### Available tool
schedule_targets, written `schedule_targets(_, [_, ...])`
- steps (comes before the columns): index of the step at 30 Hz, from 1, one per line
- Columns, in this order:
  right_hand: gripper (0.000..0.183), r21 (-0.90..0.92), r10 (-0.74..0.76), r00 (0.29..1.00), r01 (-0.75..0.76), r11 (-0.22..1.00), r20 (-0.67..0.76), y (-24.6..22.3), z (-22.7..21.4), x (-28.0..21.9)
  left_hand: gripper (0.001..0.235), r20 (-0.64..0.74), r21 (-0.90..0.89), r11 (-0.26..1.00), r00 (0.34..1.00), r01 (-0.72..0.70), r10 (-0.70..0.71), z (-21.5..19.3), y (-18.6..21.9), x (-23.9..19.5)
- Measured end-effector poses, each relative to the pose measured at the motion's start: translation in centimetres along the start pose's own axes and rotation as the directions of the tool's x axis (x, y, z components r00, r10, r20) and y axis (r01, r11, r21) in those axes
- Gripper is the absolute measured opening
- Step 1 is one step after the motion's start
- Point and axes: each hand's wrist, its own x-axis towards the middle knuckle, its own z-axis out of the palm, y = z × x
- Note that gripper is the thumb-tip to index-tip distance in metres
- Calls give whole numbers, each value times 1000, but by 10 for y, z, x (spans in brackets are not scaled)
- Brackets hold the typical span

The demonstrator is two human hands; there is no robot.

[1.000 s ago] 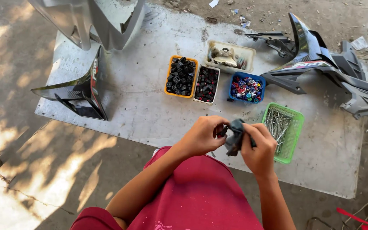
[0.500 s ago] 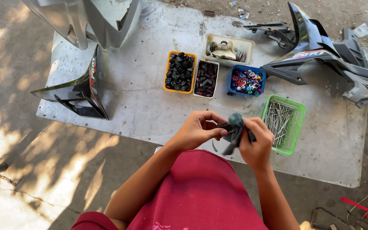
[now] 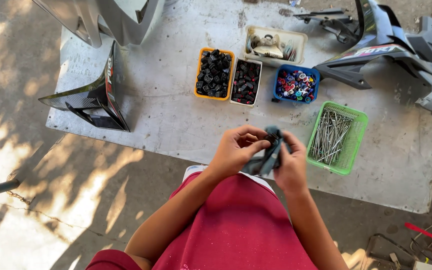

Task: The person repeatedly picks small black plastic parts from a table and wipes each one with a blue cloth. The person handles the parts one at a time, wiping them and placing them back on the table. The task continues throughout the clip without a visible final state.

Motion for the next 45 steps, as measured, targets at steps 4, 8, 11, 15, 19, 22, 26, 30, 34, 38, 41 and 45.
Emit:
schedule_targets(4, [16, 146, 74, 997, -77, 986, 23, -4, 26, -2, 22, -180, 182, 981, 979, -63, 96, 11, 7, 10])
schedule_targets(8, [22, 254, 362, 932, -357, 899, 28, 37, 10, 22, 19, -216, 266, 964, 973, -26, 86, 2, -46, 33])
schedule_targets(11, [24, 378, 579, 808, -572, 728, 110, 122, -41, 51, 17, -233, 223, 974, 972, 36, 18, -8, -100, 54])
schedule_targets(15, [23, 384, 651, 756, -623, 682, 70, 163, -68, 74, 13, -303, 266, 954, 952, 136, -52, -16, -172, 100])
schedule_targets(19, [25, 283, 598, 802, -571, 770, -10, 162, -71, 104, 7, -419, 245, 953, 906, 179, -62, -60, -275, 189])
schedule_targets(22, [14, 275, 477, 868, -429, 860, -139, 188, -103, 129, 15, -469, 474, 842, 883, 256, -5, -81, -324, 261])
schedule_targets(26, [17, 290, 514, 852, -468, 834, -102, 248, -159, 142, 17, -266, 750, 661, 905, -22, 332, -84, -342, 364])
schedule_targets(30, [20, 247, 613, 786, -580, 776, -78, 287, -177, 144, 18, 139, 935, 192, 807, -298, 575, -79, -354, 439])
schedule_targets(34, [18, 276, 630, 773, -592, 757, -69, 299, -171, 149, 8, 400, 914, -141, 785, -380, 474, -96, -394, 466])
schedule_targets(38, [17, 279, 628, 775, -590, 758, -68, 302, -166, 149, 7, 318, 946, -124, 781, -300, 537, -104, -393, 468])
schedule_targets(41, [17, 269, 649, 759, -614, 742, -60, 305, -170, 143, 10, 351, 935, -162, 764, -315, 542, -113, -385, 466])
schedule_targets(45, [19, 249, 682, 727, -647, 720, -81, 293, -176, 141, 21, 469, 873, -125, 739, -471, 483, -95, -386, 454])
